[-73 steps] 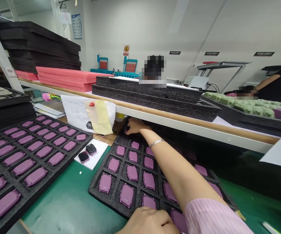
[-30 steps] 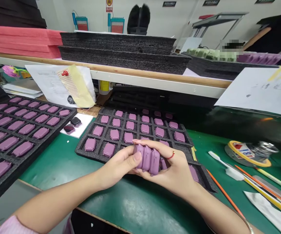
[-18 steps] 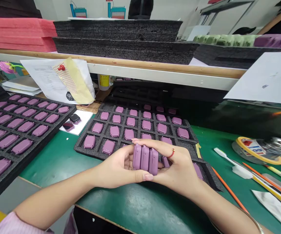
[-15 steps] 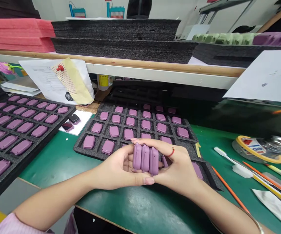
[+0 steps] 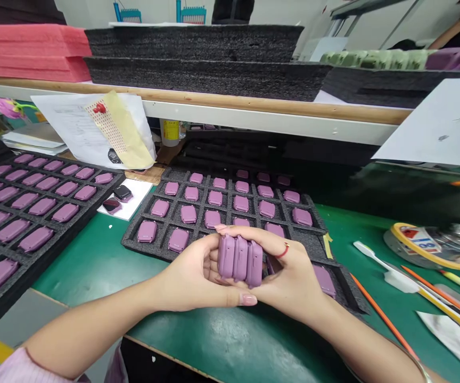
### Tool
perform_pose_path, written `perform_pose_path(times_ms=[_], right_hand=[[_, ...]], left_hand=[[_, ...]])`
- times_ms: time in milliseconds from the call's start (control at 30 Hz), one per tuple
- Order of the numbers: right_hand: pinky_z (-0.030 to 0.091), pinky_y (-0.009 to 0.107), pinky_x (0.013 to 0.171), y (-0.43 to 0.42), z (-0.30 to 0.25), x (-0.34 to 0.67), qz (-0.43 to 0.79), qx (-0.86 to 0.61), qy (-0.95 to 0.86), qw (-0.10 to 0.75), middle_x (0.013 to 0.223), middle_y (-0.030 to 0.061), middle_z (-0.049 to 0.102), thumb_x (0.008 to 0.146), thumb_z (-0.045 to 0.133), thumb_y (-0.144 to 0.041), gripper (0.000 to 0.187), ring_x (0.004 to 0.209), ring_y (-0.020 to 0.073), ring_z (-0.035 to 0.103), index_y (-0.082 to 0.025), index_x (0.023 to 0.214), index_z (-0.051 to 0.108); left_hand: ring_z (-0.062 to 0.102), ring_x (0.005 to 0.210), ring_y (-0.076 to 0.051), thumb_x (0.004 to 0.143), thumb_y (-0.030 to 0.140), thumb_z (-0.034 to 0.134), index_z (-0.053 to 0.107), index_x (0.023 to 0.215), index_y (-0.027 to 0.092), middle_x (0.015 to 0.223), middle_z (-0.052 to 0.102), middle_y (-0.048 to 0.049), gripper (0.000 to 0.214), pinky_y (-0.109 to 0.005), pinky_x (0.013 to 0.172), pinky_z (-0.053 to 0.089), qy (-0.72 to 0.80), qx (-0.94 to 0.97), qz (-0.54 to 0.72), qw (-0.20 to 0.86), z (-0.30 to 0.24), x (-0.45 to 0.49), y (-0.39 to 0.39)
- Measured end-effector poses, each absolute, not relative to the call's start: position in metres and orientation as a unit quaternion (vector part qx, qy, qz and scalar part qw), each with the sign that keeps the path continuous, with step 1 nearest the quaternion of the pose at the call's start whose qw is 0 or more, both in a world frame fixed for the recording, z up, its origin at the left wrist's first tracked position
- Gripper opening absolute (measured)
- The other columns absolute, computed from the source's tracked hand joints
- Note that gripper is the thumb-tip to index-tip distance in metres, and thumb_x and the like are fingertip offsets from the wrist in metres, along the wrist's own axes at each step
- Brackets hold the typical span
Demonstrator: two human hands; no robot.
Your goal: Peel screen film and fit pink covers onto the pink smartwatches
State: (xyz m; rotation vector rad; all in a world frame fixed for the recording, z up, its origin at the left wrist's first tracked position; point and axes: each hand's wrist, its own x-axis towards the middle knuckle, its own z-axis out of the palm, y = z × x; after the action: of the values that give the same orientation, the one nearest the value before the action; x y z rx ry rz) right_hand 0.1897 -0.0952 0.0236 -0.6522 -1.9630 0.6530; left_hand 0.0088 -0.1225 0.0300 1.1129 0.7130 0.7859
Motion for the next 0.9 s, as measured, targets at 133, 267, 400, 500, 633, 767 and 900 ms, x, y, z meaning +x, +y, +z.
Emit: perform_pose_path(times_ms=[133,267,400,500,633,767,900], right_hand=[[0.062,0.041,0.098,-0.095,0.022,0.189,0.27,-0.258,-0.801,0.468,0.123,0.006,0.075,0.071,0.089,-0.027,0.055,0.11,0.0286,0.073,-0.026,0.122,0.068],[0.061,0.041,0.1,-0.094,0.021,0.19,0.262,-0.235,-0.802,0.481,0.125,0.0054,0.074,0.072,0.088,-0.024,0.058,0.113,0.028,0.072,-0.029,0.126,0.066],[0.061,0.044,0.1,-0.093,0.019,0.19,0.24,-0.229,-0.818,0.47,0.125,0.007,0.074,0.076,0.087,-0.031,0.055,0.112,0.0302,0.073,-0.029,0.127,0.067],[0.058,0.046,0.104,-0.093,0.017,0.189,0.223,-0.209,-0.838,0.452,0.128,0.0079,0.073,0.082,0.082,-0.034,0.053,0.115,0.03,0.071,-0.029,0.132,0.064],[0.049,0.049,0.114,-0.096,0.023,0.19,0.195,-0.189,-0.869,0.414,0.144,0.0093,0.061,0.087,0.075,-0.02,0.057,0.135,0.0294,0.057,-0.031,0.139,0.057],[0.042,0.051,0.119,-0.098,0.031,0.195,0.26,-0.206,-0.842,0.426,0.153,0.0105,0.051,0.077,0.084,-0.049,0.077,0.144,0.0337,0.046,-0.032,0.145,0.051],[0.046,0.046,0.116,-0.091,0.026,0.198,0.399,-0.273,-0.733,0.478,0.143,0.0051,0.061,0.095,0.056,-0.06,0.047,0.135,0.0276,0.056,-0.036,0.135,0.058]], left_hand=[[0.072,0.107,-0.031,0.07,0.02,0.086,0.058,0.123,0.014,0.114,0.073,-0.0149,0.06,-0.049,0.1,0.055,0.337,0.503,0.359,0.71,0.031,0.009,-0.123],[0.072,0.11,-0.031,0.068,0.019,0.087,0.059,0.123,0.016,0.114,0.074,-0.0136,0.062,-0.045,0.097,0.057,0.336,0.507,0.368,0.704,0.032,0.009,-0.124],[0.072,0.107,-0.031,0.067,0.023,0.089,0.062,0.12,0.016,0.111,0.075,-0.0123,0.06,-0.045,0.097,0.056,0.336,0.513,0.375,0.695,0.032,0.008,-0.122],[0.072,0.103,-0.029,0.064,0.028,0.092,0.068,0.114,0.016,0.105,0.075,-0.0088,0.056,-0.041,0.093,0.056,0.347,0.527,0.395,0.667,0.032,0.007,-0.118],[0.072,0.094,-0.025,0.068,0.035,0.09,0.075,0.102,0.016,0.097,0.077,-0.006,0.042,-0.033,0.083,0.057,0.37,0.577,0.402,0.607,0.031,0.007,-0.119],[0.073,0.092,-0.023,0.07,0.036,0.089,0.076,0.109,0.019,0.099,0.078,-0.0049,0.044,-0.033,0.085,0.057,0.395,0.622,0.424,0.527,0.033,0.006,-0.124],[0.071,0.107,-0.026,0.071,0.031,0.089,0.077,0.111,0.022,0.112,0.078,-0.0057,0.043,-0.037,0.102,0.052,0.386,0.67,0.453,0.444,0.033,0.005,-0.124]])
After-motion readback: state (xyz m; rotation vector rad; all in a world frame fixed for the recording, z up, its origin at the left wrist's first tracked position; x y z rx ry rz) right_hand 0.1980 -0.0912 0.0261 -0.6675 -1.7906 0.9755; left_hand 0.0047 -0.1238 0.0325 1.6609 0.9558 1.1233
